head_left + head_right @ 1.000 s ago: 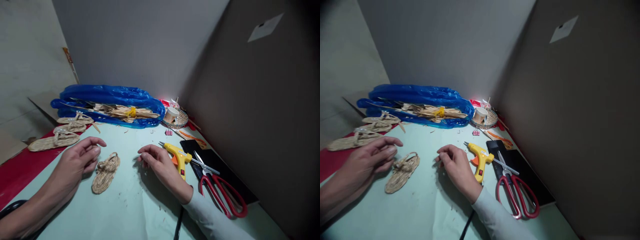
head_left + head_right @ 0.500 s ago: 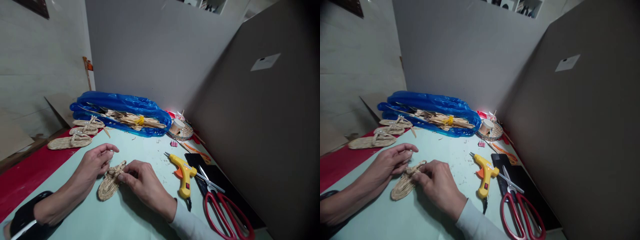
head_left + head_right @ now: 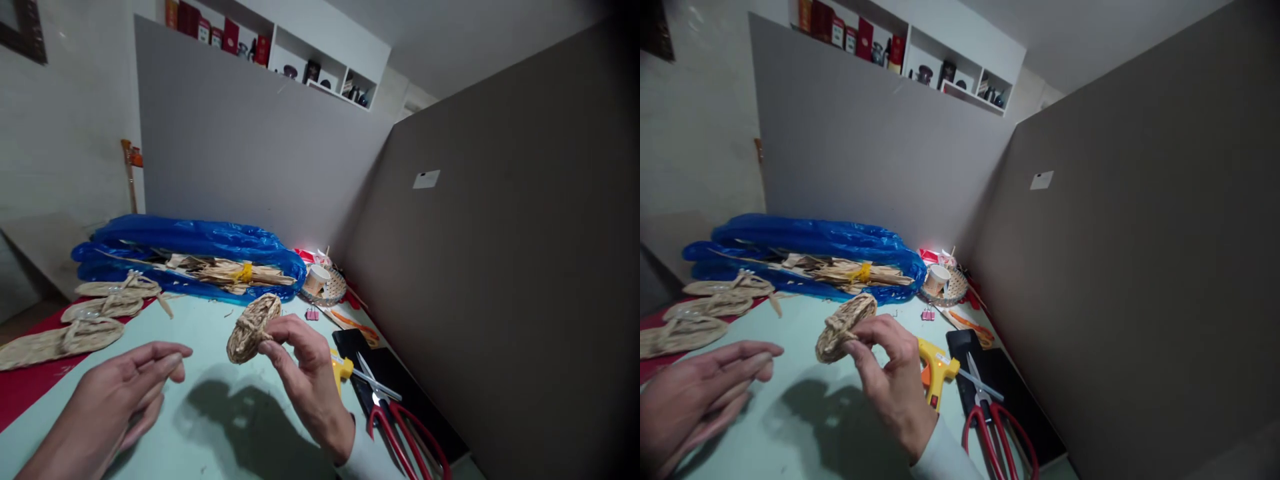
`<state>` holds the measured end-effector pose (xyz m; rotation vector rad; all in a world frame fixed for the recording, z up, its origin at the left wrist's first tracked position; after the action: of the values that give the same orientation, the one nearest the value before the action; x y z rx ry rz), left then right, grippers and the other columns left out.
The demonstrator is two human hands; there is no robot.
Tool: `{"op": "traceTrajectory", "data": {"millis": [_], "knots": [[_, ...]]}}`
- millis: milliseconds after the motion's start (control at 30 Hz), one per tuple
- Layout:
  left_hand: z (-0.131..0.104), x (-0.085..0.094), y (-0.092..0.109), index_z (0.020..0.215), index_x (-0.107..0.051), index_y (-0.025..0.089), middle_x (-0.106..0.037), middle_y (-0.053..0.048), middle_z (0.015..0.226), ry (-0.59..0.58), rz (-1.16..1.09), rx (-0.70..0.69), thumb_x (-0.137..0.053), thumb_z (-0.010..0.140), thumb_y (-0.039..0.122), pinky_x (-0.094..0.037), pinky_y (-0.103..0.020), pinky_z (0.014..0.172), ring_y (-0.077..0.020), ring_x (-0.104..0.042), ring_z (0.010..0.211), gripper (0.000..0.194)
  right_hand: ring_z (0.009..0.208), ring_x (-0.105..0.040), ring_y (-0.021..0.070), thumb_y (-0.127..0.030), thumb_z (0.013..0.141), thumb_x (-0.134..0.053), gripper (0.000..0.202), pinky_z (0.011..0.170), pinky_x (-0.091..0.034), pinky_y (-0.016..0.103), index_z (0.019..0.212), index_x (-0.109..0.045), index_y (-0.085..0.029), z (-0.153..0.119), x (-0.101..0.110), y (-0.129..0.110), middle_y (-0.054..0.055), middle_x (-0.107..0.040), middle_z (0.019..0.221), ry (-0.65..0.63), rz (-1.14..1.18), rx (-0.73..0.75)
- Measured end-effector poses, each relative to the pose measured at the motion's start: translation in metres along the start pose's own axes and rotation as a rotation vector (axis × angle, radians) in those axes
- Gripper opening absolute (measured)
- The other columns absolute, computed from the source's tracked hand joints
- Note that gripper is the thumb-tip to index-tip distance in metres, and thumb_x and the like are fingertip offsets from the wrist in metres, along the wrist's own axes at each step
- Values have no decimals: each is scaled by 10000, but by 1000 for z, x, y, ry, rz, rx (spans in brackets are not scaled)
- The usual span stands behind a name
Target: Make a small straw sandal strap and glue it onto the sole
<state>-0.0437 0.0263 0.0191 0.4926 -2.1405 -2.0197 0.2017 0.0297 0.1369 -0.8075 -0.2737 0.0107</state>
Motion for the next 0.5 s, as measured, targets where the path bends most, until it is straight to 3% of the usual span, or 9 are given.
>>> {"op": "traceTrajectory", "data": {"millis": [167,267,367,500], "knots": [[-7,-21,-14,710,-737,216,-642,16,508,-171,29,61,-924,465,772,-200,-161,223,-43,-342,185,635,833,-689,198,-209,950,-709,89,793,-559,340,869,-743,-222,-8,2,-16,53,-757,886,21,32,87],[-19,-31,-15,703,-707,229,-528,67,481,-231,35,74,-894,563,778,-192,-136,243,0,-232,261,597,816,-686,192,-226,963,-701,115,806,-565,346,858,-747,-222,-11,2,-16,43,-753,860,24,87,33],[-30,-39,-18,676,-693,227,-424,105,458,-271,35,100,-850,540,867,-177,-118,264,27,-143,312,673,763,-677,177,-279,1002,-673,175,747,-568,329,858,-751,-215,-14,0,-11,36,-735,832,22,163,-67],[-36,-43,-17,675,-709,211,-630,-5,485,-319,52,106,-852,571,848,-108,-108,311,21,-297,212,661,717,-667,165,-365,1006,-688,231,684,-563,306,847,-747,-208,-17,-4,-7,32,-716,799,17,257,-149]]}}
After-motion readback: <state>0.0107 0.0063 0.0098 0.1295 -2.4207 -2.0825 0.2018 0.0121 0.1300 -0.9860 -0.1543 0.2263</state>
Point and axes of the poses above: each hand's wrist, its own z-axis towards the middle knuckle, its own x-axis out of the back of the hand, y = z × x, the point moved 9 cm from there along z, towards the middle knuckle
